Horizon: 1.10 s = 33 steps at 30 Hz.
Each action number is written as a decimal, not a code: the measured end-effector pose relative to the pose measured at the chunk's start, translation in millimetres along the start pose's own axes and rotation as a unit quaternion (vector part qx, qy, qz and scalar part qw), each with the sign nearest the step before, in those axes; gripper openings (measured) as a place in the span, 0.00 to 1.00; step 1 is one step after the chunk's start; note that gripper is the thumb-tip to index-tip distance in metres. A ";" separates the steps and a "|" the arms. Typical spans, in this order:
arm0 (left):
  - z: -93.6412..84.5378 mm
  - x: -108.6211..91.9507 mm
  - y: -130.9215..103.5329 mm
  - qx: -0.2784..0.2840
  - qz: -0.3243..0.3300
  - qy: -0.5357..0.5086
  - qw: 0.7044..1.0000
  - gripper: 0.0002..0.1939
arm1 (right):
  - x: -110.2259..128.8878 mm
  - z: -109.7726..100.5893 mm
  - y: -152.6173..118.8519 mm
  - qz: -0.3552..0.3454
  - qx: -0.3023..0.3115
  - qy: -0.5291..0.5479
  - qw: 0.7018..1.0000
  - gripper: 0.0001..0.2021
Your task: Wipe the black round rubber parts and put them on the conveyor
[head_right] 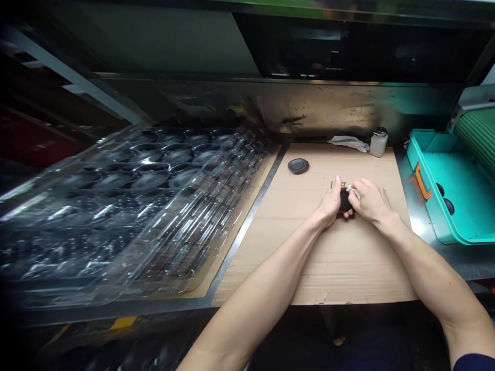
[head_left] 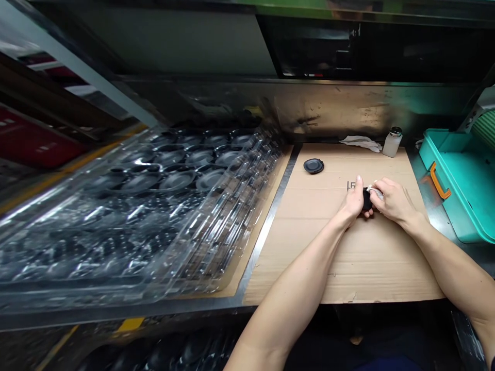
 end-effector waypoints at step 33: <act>1.6 -3.5 -2.8 0.006 -0.059 -0.034 0.998 0.26 | -7.1 2.2 2.5 -0.068 -0.082 0.164 0.981 0.08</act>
Point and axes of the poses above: each hand's wrist, its own y-axis towards the middle knuckle, its own z-axis out of the palm, x = y × z, the point moved 5 cm from there along y, towards the middle knuckle, and after that the axes turned 13 degrees about -z, right-handed, at the moved point
